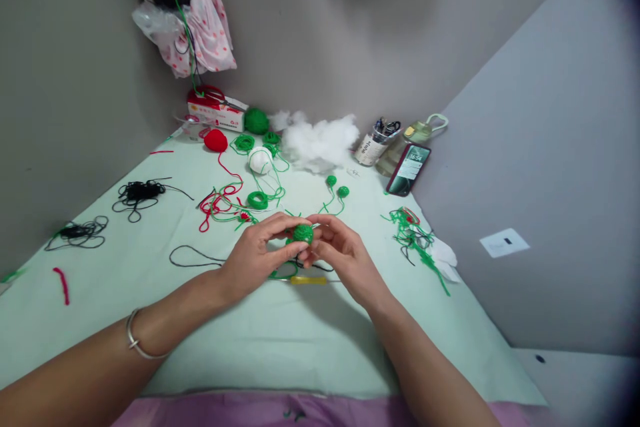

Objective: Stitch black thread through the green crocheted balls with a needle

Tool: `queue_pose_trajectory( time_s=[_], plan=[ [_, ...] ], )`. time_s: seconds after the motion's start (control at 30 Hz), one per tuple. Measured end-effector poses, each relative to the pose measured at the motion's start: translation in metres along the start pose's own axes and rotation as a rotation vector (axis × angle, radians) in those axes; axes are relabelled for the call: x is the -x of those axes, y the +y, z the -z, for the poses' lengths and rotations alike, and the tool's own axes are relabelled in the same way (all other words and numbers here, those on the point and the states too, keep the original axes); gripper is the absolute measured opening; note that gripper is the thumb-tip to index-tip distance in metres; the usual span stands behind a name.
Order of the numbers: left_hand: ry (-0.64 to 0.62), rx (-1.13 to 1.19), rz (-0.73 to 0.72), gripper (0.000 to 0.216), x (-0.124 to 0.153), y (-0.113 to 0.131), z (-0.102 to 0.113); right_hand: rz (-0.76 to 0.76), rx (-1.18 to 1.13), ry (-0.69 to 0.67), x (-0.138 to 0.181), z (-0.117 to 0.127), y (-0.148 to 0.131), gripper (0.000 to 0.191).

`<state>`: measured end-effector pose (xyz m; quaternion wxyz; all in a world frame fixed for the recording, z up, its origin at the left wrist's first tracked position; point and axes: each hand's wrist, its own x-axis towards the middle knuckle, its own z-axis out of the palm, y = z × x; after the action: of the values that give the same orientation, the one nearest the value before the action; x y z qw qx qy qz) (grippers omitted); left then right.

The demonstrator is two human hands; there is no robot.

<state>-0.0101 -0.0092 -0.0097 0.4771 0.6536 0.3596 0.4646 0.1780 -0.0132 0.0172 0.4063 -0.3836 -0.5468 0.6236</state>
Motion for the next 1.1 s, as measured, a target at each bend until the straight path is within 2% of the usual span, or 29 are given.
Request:
queue_pose_trajectory(
  time_s=[0.1,0.2,0.27,0.33,0.47,0.6,0.7,0.8,0.87,1.0,1.07,1.1],
  plan=[
    [0.002,-0.054,-0.03,0.025,-0.001,0.001,0.001,0.036,0.13,0.034,0.001,0.002,0.002,0.026],
    [-0.002,-0.114,-0.022,0.027,-0.002,0.003,0.002,0.199,0.386,0.21,0.002,0.004,0.003,0.021],
    [-0.026,-0.154,-0.008,0.029,-0.001,0.002,0.003,0.29,0.462,0.265,0.001,0.005,0.002,0.011],
    [-0.063,-0.171,0.006,0.03,0.0,0.0,0.003,0.26,0.41,0.246,-0.001,0.005,0.002,0.012],
    [-0.115,-0.171,0.025,0.028,0.001,-0.003,0.002,0.062,0.227,0.228,-0.003,0.001,0.003,0.023],
    [-0.187,-0.198,0.025,0.024,-0.001,0.002,0.001,0.055,0.177,0.213,-0.006,0.002,0.003,0.016],
    [-0.233,-0.103,0.085,0.028,-0.002,0.008,0.001,0.105,0.049,0.345,-0.011,0.018,-0.004,0.011],
    [-0.277,0.098,0.226,0.031,-0.003,0.011,0.001,0.187,-0.169,0.517,-0.015,0.038,-0.015,0.018],
    [-0.301,0.256,0.318,0.031,-0.003,0.011,0.002,0.145,-0.286,0.483,-0.015,0.043,-0.02,0.028],
    [-0.272,0.532,0.423,0.032,-0.006,0.013,0.006,-0.001,-0.364,0.205,-0.015,0.051,-0.022,0.033],
    [-0.235,0.627,0.444,0.023,-0.008,0.015,0.01,0.021,-0.326,0.17,-0.018,0.07,-0.021,0.033],
    [-0.208,0.668,0.447,0.019,-0.009,0.016,0.013,0.049,-0.298,0.201,-0.019,0.084,-0.021,0.034]
  ],
)
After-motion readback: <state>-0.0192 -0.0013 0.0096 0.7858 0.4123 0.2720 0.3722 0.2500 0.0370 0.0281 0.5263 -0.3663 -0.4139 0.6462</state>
